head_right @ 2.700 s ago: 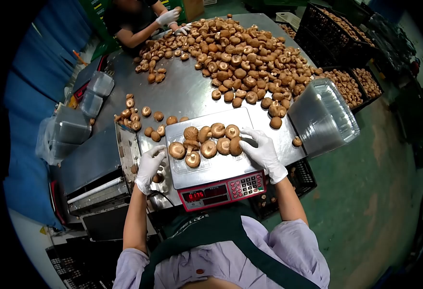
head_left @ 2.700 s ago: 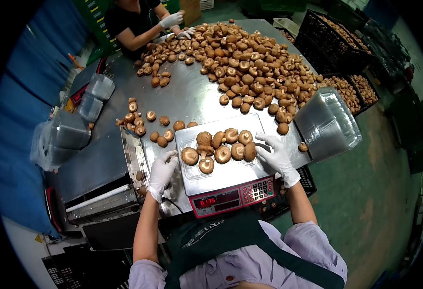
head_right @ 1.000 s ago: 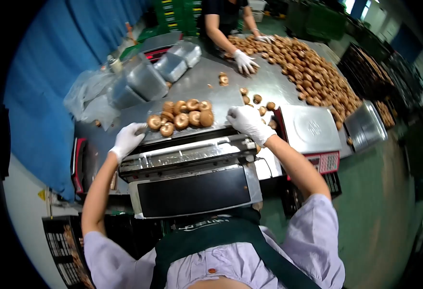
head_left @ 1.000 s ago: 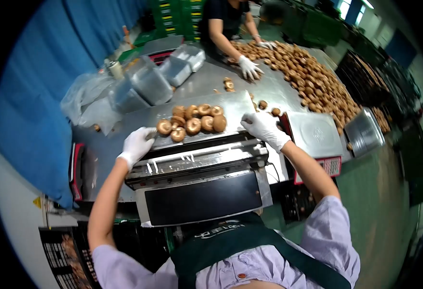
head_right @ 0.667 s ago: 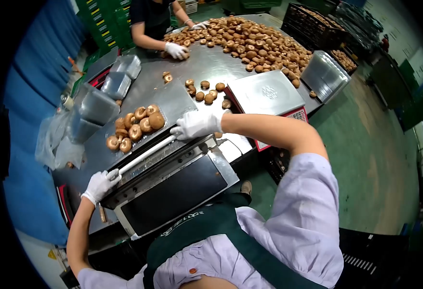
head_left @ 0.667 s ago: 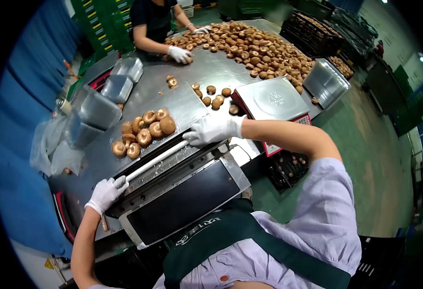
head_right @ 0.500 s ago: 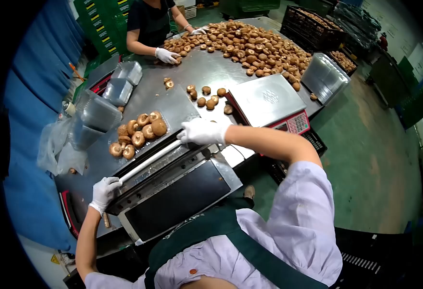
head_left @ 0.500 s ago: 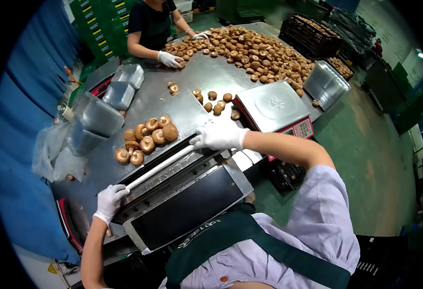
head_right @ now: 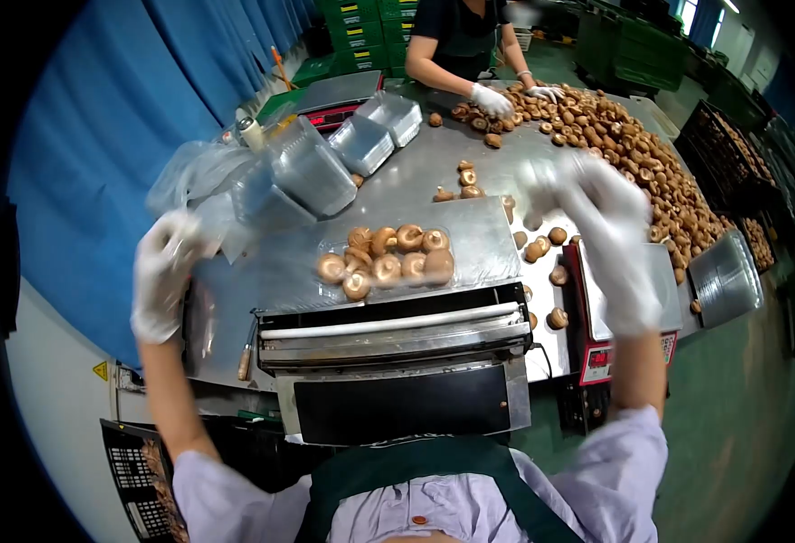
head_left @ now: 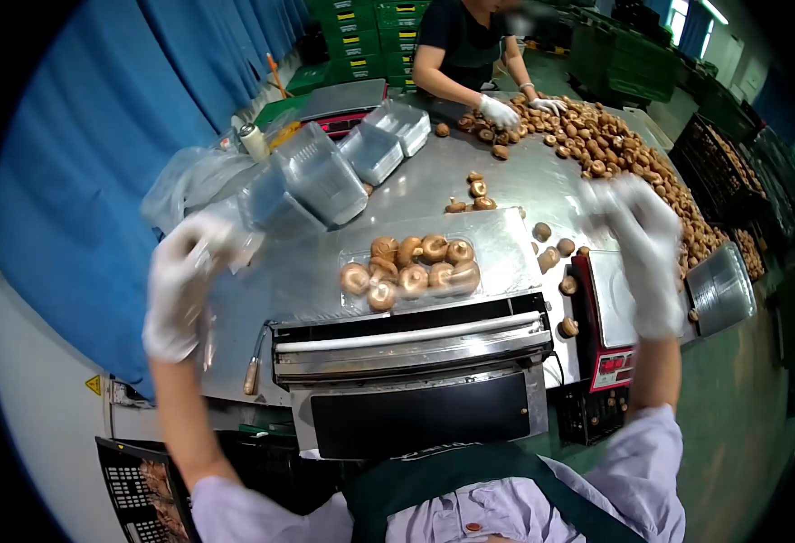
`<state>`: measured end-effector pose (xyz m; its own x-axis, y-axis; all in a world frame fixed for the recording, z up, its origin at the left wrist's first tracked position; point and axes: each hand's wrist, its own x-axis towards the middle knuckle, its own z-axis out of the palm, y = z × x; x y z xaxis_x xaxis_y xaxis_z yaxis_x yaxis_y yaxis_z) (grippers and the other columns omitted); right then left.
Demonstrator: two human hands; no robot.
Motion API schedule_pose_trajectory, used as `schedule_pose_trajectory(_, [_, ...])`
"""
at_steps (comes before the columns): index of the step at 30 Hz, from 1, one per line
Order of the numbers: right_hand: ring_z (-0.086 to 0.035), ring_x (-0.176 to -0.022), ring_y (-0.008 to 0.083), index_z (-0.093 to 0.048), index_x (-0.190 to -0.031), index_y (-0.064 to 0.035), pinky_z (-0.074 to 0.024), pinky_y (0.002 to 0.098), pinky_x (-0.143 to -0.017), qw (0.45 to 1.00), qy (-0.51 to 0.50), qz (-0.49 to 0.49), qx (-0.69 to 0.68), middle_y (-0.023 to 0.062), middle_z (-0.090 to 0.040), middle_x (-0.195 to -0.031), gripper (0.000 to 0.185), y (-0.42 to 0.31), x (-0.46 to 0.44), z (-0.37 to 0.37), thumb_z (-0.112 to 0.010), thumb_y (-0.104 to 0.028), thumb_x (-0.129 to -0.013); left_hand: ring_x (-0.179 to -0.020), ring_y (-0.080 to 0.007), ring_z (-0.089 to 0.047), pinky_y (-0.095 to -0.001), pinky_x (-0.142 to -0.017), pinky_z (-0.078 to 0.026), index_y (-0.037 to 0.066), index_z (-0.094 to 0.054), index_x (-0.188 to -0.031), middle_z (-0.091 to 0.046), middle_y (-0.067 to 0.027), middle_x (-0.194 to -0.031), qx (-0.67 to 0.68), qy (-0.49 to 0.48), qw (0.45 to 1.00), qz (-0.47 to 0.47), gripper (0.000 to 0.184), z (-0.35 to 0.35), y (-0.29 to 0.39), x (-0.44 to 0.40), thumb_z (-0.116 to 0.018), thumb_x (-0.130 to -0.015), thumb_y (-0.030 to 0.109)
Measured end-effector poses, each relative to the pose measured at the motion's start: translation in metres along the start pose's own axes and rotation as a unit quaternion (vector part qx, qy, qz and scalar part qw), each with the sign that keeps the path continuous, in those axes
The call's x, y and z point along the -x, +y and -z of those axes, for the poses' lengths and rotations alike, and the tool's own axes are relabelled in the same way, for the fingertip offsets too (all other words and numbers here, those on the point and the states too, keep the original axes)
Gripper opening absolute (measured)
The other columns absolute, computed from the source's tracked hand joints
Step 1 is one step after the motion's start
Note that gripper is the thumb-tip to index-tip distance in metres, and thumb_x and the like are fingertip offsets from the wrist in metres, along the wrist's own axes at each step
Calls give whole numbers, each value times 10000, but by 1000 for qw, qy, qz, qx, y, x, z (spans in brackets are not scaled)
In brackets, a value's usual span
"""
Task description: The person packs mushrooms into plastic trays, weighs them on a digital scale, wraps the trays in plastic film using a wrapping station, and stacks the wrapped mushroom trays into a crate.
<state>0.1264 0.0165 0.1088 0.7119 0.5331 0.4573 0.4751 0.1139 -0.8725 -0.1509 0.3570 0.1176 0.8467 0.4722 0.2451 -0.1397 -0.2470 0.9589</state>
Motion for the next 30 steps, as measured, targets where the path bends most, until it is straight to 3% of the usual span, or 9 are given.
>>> schedule_pose_trajectory(6, [-533, -1159, 326, -563, -1163, -39, -470, 380, -937, 963, -176, 40, 201, 198, -501, -1303, 366, 217, -58, -91, -648, -90, -812, -1258, -272, -440, -331, -1060, -330, 66, -502, -1283, -461, -166, -1355, -377, -4, 920, -109, 495, -21, -218, -97, -613, -805, 133])
schedule_pose_trajectory(11, [-584, -1000, 251, -557, -1177, 28, -438, 313, -908, 946, -250, 49, 201, 159, -564, -1192, 309, 230, -18, -89, -523, -137, -919, -1280, -303, -405, -329, -1055, -327, 89, -523, -1278, -340, -185, -1439, -459, -111, 881, -37, 406, -32, -234, -70, -562, -900, 230])
schedule_pose_trajectory(14, [-599, -806, 147, -579, -1129, 49, -464, 263, -747, 965, -224, -118, 66, 150, -657, -906, 345, 201, -7, -83, -496, -235, -952, -1192, -289, -497, -321, -1010, -376, 28, -579, -1203, -420, -188, -1387, -350, -116, 930, -7, 351, -32, -223, -53, -490, -954, 260])
schedule_pose_trajectory(16, [-585, -675, 136, -599, -1076, 55, -467, 278, -627, 906, -211, -306, 201, 125, -654, -816, 408, 187, -5, -82, -521, -318, -933, -940, -181, -586, -270, -905, -447, -6, -656, -1045, -533, -119, -1253, -198, -125, 938, 257, 384, -25, -221, -49, -452, -976, 312])
schedule_pose_trajectory(20, [-548, -543, 143, -652, -912, 40, -465, 305, -539, 967, -94, -222, 82, 130, -602, -633, 385, 213, 18, -88, -533, -326, -907, -668, -114, -566, -257, -685, -510, 30, -622, -1053, -619, -35, -845, 114, 20, 919, 376, 429, -47, -196, -22, -467, -953, 418])
schedule_pose_trajectory(22, [-585, -569, 220, -668, -895, 21, -489, 325, -611, 951, -83, -297, 10, 189, -595, -612, 338, 201, 19, -88, -533, -289, -887, -612, -113, -560, -257, -575, -495, 33, -600, -1072, -613, -7, -786, 89, 74, 923, 367, 399, -53, -185, -18, -483, -948, 393])
schedule_pose_trajectory(24, [-622, -650, 323, -666, -875, 22, -497, 362, -677, 934, -109, -87, 328, 240, -616, -690, 323, 182, 29, -83, -537, -273, -864, -569, -105, -561, -235, -527, -477, 25, -621, -1020, -615, -20, -756, -116, 83, 946, 290, 375, -60, -183, -8, -480, -945, 364])
schedule_pose_trajectory(25, [-593, -580, 151, -649, -891, 45, -482, 310, -558, 909, -205, -169, 322, 99, -620, -644, 350, 203, 25, -84, -522, -281, -899, -519, -116, -561, -249, -475, -458, 11, -636, -936, -604, -38, -666, -200, 15, 928, 314, 374, -58, -185, -10, -476, -941, 348])
schedule_pose_trajectory(30, [-643, -642, 240, -655, -808, 17, -486, 342, -633, 949, -124, -200, 211, 179, -635, -666, 380, 183, 31, -86, -511, -323, -898, -473, -129, -534, -295, -465, -430, 27, -558, -724, -550, -38, -567, -186, 41, 944, 271, 360, -71, -206, -6, -465, -941, 298])
